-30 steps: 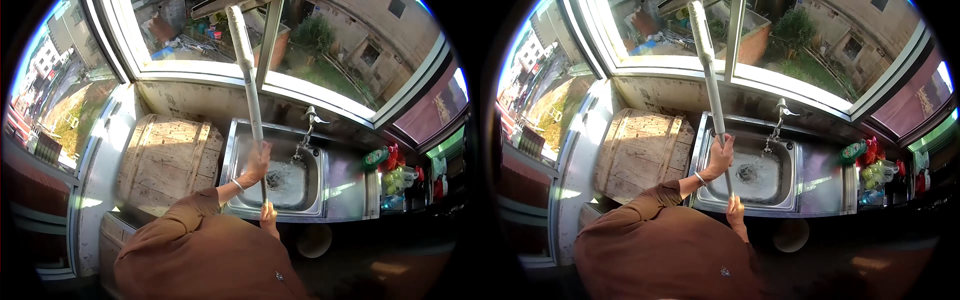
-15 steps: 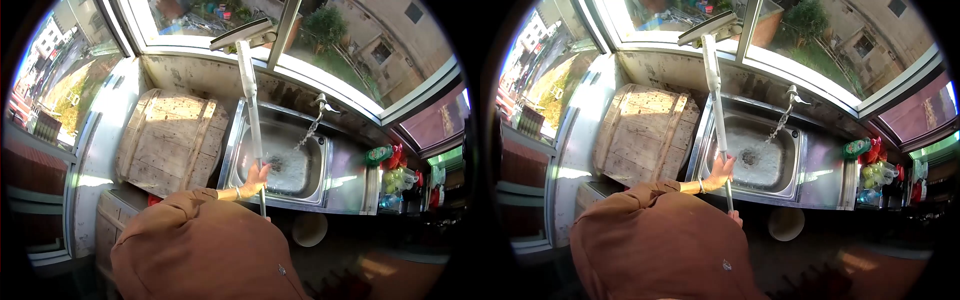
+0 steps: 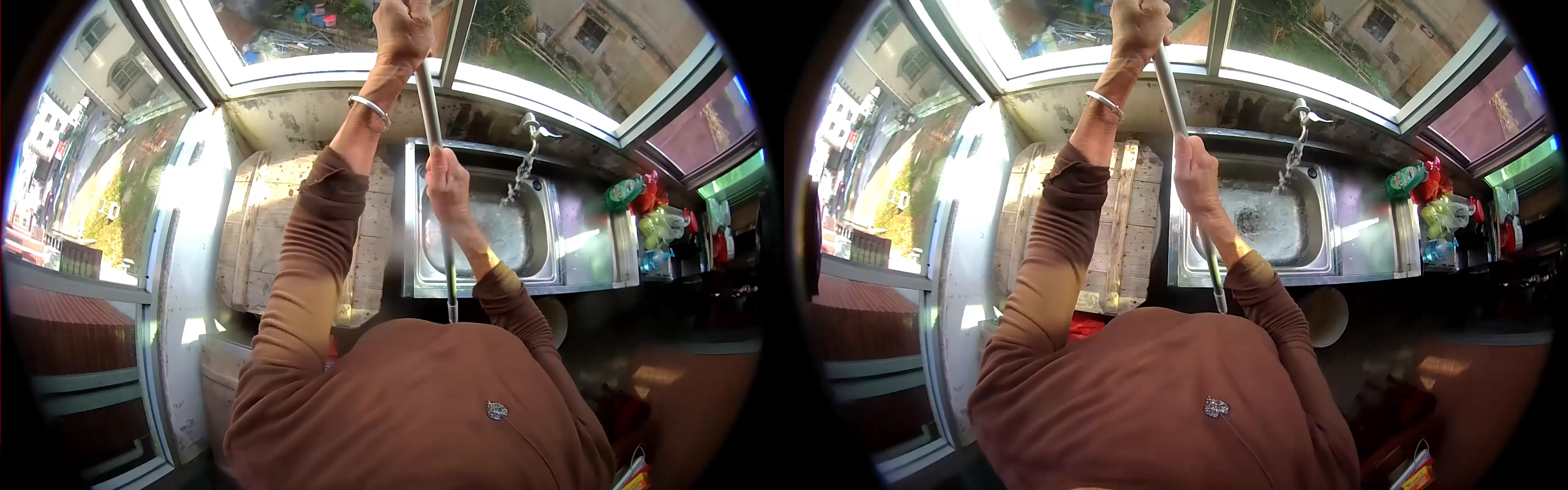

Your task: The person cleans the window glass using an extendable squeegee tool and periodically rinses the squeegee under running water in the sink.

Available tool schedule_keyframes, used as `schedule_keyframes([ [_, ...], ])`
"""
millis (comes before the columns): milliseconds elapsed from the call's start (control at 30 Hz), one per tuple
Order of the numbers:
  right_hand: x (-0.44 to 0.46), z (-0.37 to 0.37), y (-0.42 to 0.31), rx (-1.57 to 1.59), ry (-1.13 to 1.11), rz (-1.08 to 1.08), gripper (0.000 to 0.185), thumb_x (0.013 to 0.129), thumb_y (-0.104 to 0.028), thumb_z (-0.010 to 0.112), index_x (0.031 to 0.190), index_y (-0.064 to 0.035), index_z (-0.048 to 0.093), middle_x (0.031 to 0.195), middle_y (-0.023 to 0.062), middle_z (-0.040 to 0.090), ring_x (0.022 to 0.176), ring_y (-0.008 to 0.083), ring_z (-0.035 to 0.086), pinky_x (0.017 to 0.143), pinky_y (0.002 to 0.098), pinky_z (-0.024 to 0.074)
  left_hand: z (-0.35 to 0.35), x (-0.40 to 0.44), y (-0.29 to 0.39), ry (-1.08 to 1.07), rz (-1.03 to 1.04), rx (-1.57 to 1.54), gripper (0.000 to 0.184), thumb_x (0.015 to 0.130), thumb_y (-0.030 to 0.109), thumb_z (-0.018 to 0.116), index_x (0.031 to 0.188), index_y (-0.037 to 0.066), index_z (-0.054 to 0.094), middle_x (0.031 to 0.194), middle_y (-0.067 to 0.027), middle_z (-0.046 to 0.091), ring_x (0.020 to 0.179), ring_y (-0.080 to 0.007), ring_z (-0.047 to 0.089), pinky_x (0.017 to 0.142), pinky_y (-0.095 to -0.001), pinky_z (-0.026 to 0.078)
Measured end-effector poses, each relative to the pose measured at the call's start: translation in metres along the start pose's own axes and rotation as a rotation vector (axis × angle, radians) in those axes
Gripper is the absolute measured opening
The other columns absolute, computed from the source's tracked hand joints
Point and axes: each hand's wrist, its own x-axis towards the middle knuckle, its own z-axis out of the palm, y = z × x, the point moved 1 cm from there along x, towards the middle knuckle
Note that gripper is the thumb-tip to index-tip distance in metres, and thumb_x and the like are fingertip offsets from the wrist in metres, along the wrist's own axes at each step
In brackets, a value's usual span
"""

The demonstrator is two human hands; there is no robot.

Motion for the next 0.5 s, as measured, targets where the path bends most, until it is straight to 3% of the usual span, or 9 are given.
schedule_keyframes([
  [33,0.002,0.010,-0.012,-0.041,0.041,-0.078,0.041,0.102,-0.036,0.043,0.075,-0.0065,0.046,0.058,-0.0022,0.039,0.050,0.0079,0.039,0.045,0.0264,0.0338,-0.005,0.007,0.004,0.022,0.011,0.072,0.039,0.095,0.039,0.057,0.109,0.003,0.048,0.062,-0.0081,0.056,0.042,-0.0145,0.053,0.035,-0.0292,0.043],
  [100,-0.009,0.024,0.001,-0.006,-0.002,0.035,0.040,0.102,-0.034,0.040,0.080,-0.0017,0.050,0.063,0.0185,0.052,0.058,0.0365,0.054,0.054,0.0426,0.0420,-0.012,0.005,-0.023,0.012,0.054,0.090,0.039,0.095,0.035,0.057,0.091,-0.003,0.048,0.064,-0.0124,0.059,0.052,-0.0224,0.060,0.050,-0.0358,0.049],
  [167,-0.033,0.031,0.018,-0.027,-0.011,0.021,0.041,0.102,-0.035,0.039,0.081,-0.0017,0.051,0.064,0.0179,0.053,0.060,0.0364,0.055,0.056,0.0429,0.0429,-0.017,-0.023,-0.035,0.028,-0.039,0.109,0.036,0.094,0.032,0.058,0.096,-0.003,0.052,0.072,-0.0151,0.063,0.069,-0.0242,0.064,0.064,-0.0367,0.050],
  [200,-0.049,0.031,0.029,-0.016,-0.033,0.045,0.041,0.102,-0.035,0.039,0.081,-0.0017,0.051,0.064,0.0176,0.053,0.060,0.0359,0.055,0.057,0.0425,0.0429,-0.014,-0.037,-0.057,0.104,0.178,0.126,0.036,0.095,0.036,0.057,0.088,0.002,0.049,0.057,-0.0012,0.050,0.041,-0.0100,0.048,0.034,-0.0283,0.039],
  [300,-0.103,0.022,0.056,-0.087,-0.072,0.120,0.043,0.102,-0.037,0.040,0.081,-0.0011,0.050,0.064,0.0171,0.054,0.058,0.0332,0.054,0.056,0.0413,0.0423,-0.017,-0.100,-0.067,0.012,-0.063,0.130,0.035,0.097,0.035,0.056,0.093,0.000,0.051,0.061,-0.0013,0.053,0.056,-0.0082,0.051,0.049,-0.0271,0.042],
  [367,-0.141,0.018,0.091,0.070,-0.118,0.369,0.030,0.099,-0.031,0.046,0.083,-0.0059,0.049,0.066,0.0008,0.045,0.057,0.0127,0.044,0.052,0.0295,0.0391,-0.017,-0.138,-0.074,0.001,-0.125,0.176,0.032,0.098,0.032,0.054,0.095,0.000,0.052,0.062,-0.0059,0.055,0.057,-0.0123,0.053,0.053,-0.0304,0.045],
  [433,-0.176,0.014,0.105,0.019,-0.077,0.335,0.027,0.100,-0.029,0.044,0.084,-0.0076,0.049,0.066,-0.0010,0.045,0.055,0.0104,0.044,0.049,0.0275,0.0381,-0.017,-0.173,-0.087,-0.015,-0.160,0.207,0.029,0.098,0.029,0.054,0.095,0.000,0.053,0.065,-0.0087,0.058,0.059,-0.0146,0.056,0.056,-0.0312,0.046],
  [467,-0.197,0.015,0.129,0.070,-0.108,0.391,0.027,0.100,-0.029,0.044,0.084,-0.0076,0.049,0.066,-0.0016,0.046,0.055,0.0096,0.044,0.048,0.0265,0.0381,-0.017,-0.190,-0.096,-0.021,-0.202,0.241,0.027,0.095,0.026,0.057,0.099,0.000,0.052,0.068,-0.0170,0.062,0.064,-0.0316,0.064,0.059,-0.0388,0.048],
  [500,-0.219,0.016,0.155,0.121,-0.139,0.445,0.026,0.100,-0.028,0.043,0.085,-0.0077,0.049,0.066,-0.0021,0.046,0.054,0.0087,0.045,0.048,0.0256,0.0380,-0.018,-0.205,-0.104,-0.039,-0.369,0.269,0.024,0.095,0.025,0.056,0.099,0.001,0.053,0.077,-0.0193,0.063,0.073,-0.0352,0.065,0.063,-0.0404,0.049],
])
